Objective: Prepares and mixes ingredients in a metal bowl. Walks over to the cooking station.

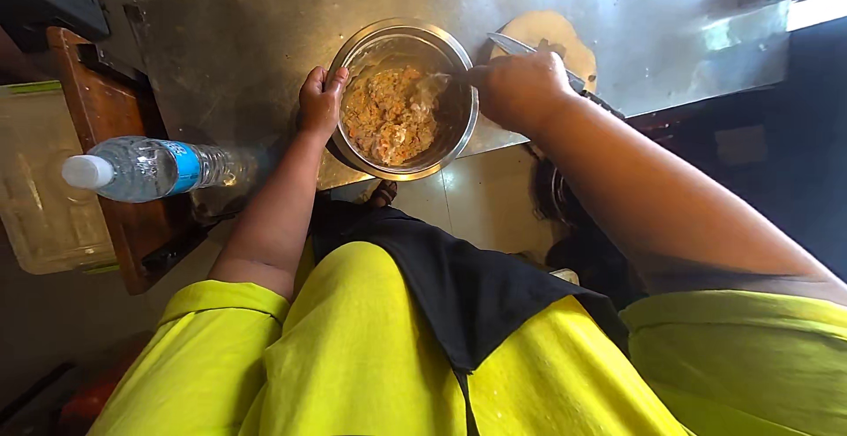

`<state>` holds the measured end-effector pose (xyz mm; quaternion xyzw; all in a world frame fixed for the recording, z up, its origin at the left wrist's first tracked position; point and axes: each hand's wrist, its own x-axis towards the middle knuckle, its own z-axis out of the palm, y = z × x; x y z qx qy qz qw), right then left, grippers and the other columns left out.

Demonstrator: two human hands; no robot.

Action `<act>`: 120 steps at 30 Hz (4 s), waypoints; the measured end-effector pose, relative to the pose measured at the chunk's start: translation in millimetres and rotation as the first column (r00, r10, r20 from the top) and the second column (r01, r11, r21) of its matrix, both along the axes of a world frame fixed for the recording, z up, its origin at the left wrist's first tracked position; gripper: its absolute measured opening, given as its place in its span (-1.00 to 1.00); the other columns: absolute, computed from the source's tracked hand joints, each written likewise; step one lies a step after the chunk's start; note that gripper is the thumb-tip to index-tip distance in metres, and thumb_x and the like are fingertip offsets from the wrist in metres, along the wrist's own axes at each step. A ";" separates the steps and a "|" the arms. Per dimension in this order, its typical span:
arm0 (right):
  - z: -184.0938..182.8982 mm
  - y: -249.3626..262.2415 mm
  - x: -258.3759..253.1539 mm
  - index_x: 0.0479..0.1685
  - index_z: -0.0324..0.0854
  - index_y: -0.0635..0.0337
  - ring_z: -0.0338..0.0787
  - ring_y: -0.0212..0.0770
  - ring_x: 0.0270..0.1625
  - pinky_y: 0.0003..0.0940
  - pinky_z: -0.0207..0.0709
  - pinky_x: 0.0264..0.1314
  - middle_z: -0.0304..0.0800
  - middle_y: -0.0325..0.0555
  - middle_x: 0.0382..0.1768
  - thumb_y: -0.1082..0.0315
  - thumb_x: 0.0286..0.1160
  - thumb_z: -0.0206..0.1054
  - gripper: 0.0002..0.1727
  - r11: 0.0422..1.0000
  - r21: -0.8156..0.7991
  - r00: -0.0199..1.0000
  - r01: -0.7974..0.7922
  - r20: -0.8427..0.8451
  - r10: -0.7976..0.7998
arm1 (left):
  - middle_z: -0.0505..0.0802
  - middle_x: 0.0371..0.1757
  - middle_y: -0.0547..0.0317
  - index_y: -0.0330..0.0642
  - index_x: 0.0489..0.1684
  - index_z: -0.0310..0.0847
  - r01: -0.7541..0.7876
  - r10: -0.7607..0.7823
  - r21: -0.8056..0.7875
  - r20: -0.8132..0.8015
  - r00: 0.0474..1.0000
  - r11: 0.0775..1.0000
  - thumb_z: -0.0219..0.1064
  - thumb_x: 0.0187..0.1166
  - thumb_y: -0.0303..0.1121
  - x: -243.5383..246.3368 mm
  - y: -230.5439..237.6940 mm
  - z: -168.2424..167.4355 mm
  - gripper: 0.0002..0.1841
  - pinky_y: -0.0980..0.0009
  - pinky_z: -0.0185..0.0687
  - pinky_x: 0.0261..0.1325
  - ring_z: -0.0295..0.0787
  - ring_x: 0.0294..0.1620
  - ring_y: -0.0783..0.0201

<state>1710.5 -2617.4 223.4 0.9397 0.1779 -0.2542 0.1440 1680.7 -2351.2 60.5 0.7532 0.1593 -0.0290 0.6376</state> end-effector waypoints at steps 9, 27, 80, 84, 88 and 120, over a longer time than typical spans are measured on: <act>-36.5 32.0 47.9 0.08 0.79 0.04 0.78 0.44 0.23 0.60 0.48 0.05 0.84 0.29 0.06 0.21 0.67 0.21 -0.73 0.992 0.054 0.984 0.112 -0.148 -0.103 | 0.48 -0.44 0.21 -0.15 -0.37 0.39 -0.022 0.021 -0.040 -0.026 0.999 0.999 0.29 0.74 -0.10 3.2 -1.4 -0.7 -0.64 0.37 0.43 -0.22 0.43 -0.41 0.35; -16.3 -8.4 7.4 0.11 0.87 -0.11 0.85 0.16 0.09 0.33 0.60 0.17 0.90 -0.02 -0.02 0.42 0.63 0.25 -0.69 0.849 0.401 0.912 -0.345 -0.072 0.404 | 0.47 -0.47 0.27 -0.14 -0.40 0.40 -0.035 0.036 -0.041 0.015 0.999 0.999 0.30 0.73 -0.15 0.0 -2.5 -0.2 -0.67 0.44 0.41 -0.25 0.42 -0.45 0.41; -18.9 23.6 -16.1 -0.04 0.65 0.37 0.82 0.43 -0.05 0.35 0.59 -0.28 0.76 0.36 -0.15 0.56 0.57 0.22 -0.86 0.986 -0.165 0.994 -0.017 -0.111 -0.002 | 0.50 -0.46 0.29 -0.14 -0.46 0.40 -0.093 0.091 0.024 0.075 0.993 0.995 0.32 0.71 -0.15 -4.1 -5.9 -0.2 -0.64 0.46 0.40 -0.22 0.43 -0.42 0.44; -4.1 21.1 -35.1 -0.26 0.71 0.35 0.82 0.41 -0.03 0.42 0.55 -0.20 0.80 0.32 -0.19 0.45 0.52 0.27 -0.86 0.982 -0.190 0.970 -0.008 -0.241 -0.039 | 0.50 -0.47 0.30 -0.13 -0.47 0.40 -0.107 0.107 0.001 0.080 0.991 0.994 0.33 0.71 -0.17 -4.5 -8.2 2.1 -0.65 0.49 0.39 -0.23 0.43 -0.43 0.45; -10.4 32.4 -59.2 -0.11 0.78 0.18 0.84 0.35 0.01 0.43 0.58 -0.15 0.85 0.22 -0.15 0.34 0.58 0.25 -0.81 0.997 -0.074 0.952 -0.008 -0.306 -0.015 | 0.50 -0.46 0.29 -0.14 -0.42 0.44 -0.116 0.117 -0.025 0.043 0.992 0.993 0.30 0.73 -0.15 -5.8 -8.0 4.5 -0.67 0.47 0.41 -0.22 0.44 -0.42 0.44; -36.2 16.8 -57.4 0.42 0.58 -0.02 0.80 -0.09 0.07 0.04 0.64 0.15 0.81 -0.03 0.13 0.13 0.88 0.05 -0.65 0.394 0.581 0.658 0.712 -0.356 -0.663 | 0.49 -0.45 0.17 -0.17 -0.39 0.40 0.012 -0.004 0.197 -0.040 0.999 0.980 0.24 0.76 -0.06 -5.0 -4.7 8.5 -0.61 0.27 0.44 -0.19 0.46 -0.40 0.28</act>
